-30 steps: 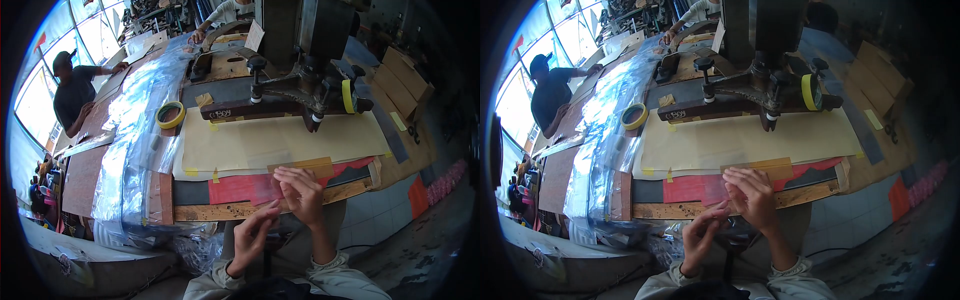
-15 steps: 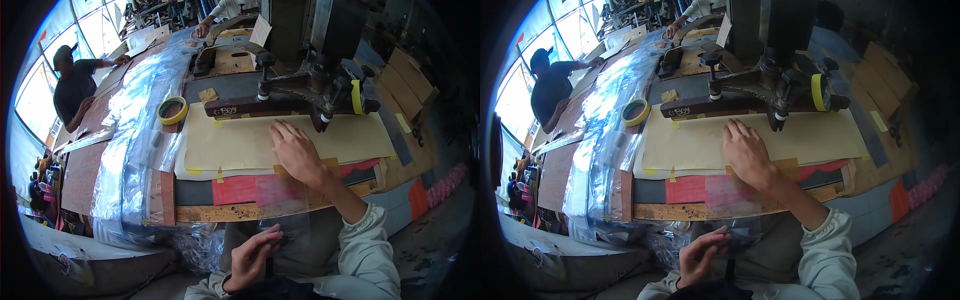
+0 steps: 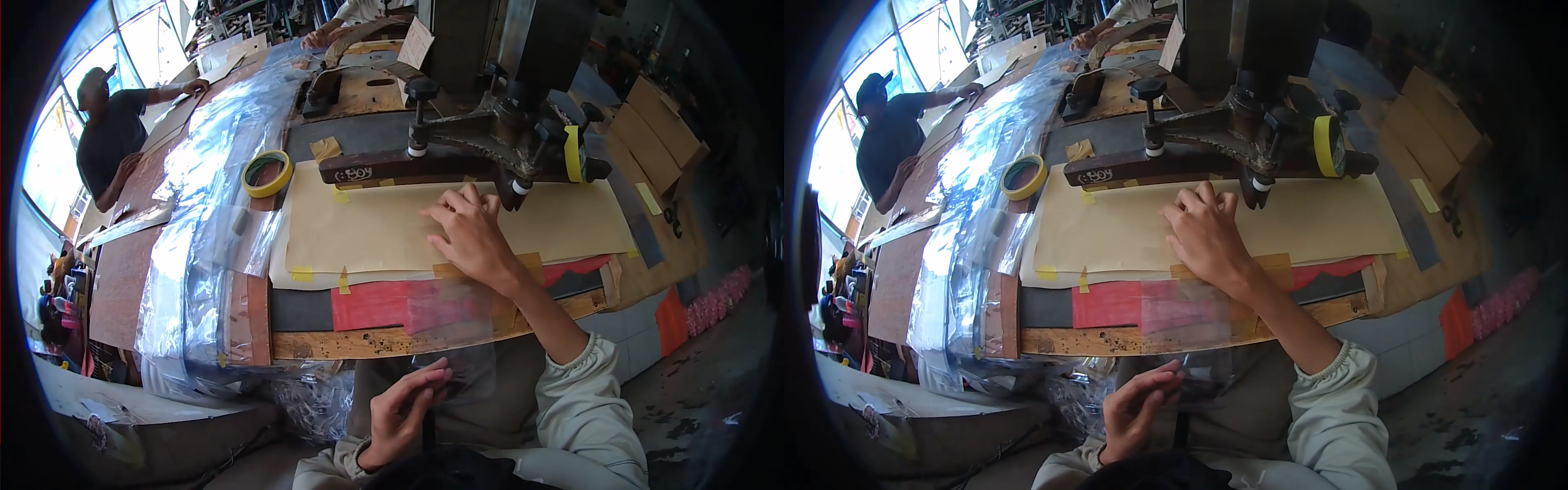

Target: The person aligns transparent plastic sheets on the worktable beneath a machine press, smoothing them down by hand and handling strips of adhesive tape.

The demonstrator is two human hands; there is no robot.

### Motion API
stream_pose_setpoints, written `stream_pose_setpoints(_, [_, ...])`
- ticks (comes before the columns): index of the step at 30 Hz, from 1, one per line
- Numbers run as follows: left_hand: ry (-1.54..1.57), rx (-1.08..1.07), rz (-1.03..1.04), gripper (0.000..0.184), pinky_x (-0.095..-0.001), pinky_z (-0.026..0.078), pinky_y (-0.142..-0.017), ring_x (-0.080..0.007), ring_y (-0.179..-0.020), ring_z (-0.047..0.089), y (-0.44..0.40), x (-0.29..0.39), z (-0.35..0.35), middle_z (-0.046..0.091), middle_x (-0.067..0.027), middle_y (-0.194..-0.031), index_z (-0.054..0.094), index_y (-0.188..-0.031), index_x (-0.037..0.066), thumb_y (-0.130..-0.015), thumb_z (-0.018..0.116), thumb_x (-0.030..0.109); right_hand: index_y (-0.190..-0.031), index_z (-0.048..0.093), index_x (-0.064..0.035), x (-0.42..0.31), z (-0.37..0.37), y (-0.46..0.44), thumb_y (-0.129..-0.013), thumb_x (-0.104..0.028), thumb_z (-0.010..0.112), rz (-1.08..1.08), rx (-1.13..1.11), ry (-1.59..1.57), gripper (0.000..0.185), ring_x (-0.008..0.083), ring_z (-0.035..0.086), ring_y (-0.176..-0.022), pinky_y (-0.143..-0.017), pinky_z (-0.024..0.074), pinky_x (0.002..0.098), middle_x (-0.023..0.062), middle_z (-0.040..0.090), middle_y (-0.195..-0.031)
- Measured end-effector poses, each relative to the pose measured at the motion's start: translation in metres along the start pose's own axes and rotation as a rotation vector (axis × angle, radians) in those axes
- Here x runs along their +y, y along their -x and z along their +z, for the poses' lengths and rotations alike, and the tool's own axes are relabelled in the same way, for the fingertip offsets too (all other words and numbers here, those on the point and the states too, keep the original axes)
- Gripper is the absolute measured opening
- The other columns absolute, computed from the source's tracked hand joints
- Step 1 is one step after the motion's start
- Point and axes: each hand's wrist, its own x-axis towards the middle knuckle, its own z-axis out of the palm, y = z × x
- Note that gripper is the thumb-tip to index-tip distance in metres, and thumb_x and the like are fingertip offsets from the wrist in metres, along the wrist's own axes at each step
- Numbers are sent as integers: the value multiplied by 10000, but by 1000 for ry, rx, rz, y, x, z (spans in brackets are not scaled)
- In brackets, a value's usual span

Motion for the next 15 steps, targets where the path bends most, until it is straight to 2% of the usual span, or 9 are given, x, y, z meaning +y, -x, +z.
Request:
stream_pose_setpoints(4, [15, 8, -24, 279, -344, 491, -970, -248, -1174, 544, -1, 0, 1, 501, -203, -1315, 549, -1177, -74, -922, 439, -99, -976, 667, -71, -6, -10, 13, -829, -272, 649, -24, -69, -110, 249, 232, 524, -973, -828, 344, 425, 66, 597, -932])
stream_pose_setpoints(7, [14, 35, -10, 242, -360, 504, -933, -276, -1145, 571, -4, 2, 4, 534, -204, -1283, 569, -1143, -55, -922, 472, -72, -1000, 655, -48, -12, -12, 20, -869, -365, 595, 10, -103, -150, 348, 245, 551, -996, -849, 360, 446, 97, 614, -977])
stream_pose_setpoints(10, [12, 56, -1, 237, -364, 502, -935, -280, -1148, 570, -10, 6, 6, 538, -205, -1279, 574, -1137, -55, -922, 475, -71, -1057, 621, -6, -19, -13, 23, -889, -480, 523, -11, -116, -147, 512, 273, 535, -1106, -935, 360, 500, 146, 608, -1104])
stream_pose_setpoints(13, [-9, 15, 33, 297, -357, 485, -972, -266, -1192, 532, -19, 8, 3, 483, -207, -1332, 531, -1198, -77, -920, 429, -109, -1113, 577, 22, -28, -1, 27, -882, -569, 463, -9, -43, -17, 645, 294, 496, -1199, -1017, 314, 549, 189, 570, -1213])
stream_pose_setpoints(15, [-29, 11, 50, 310, -357, 486, -969, -270, -1204, 522, -27, 15, 6, 468, -207, -1347, 526, -1209, -71, -917, 427, -110, -1133, 566, 16, -27, 4, 23, -884, -580, 448, 18, -29, -13, 656, 297, 481, -1222, -1031, 297, 565, 196, 552, -1244])
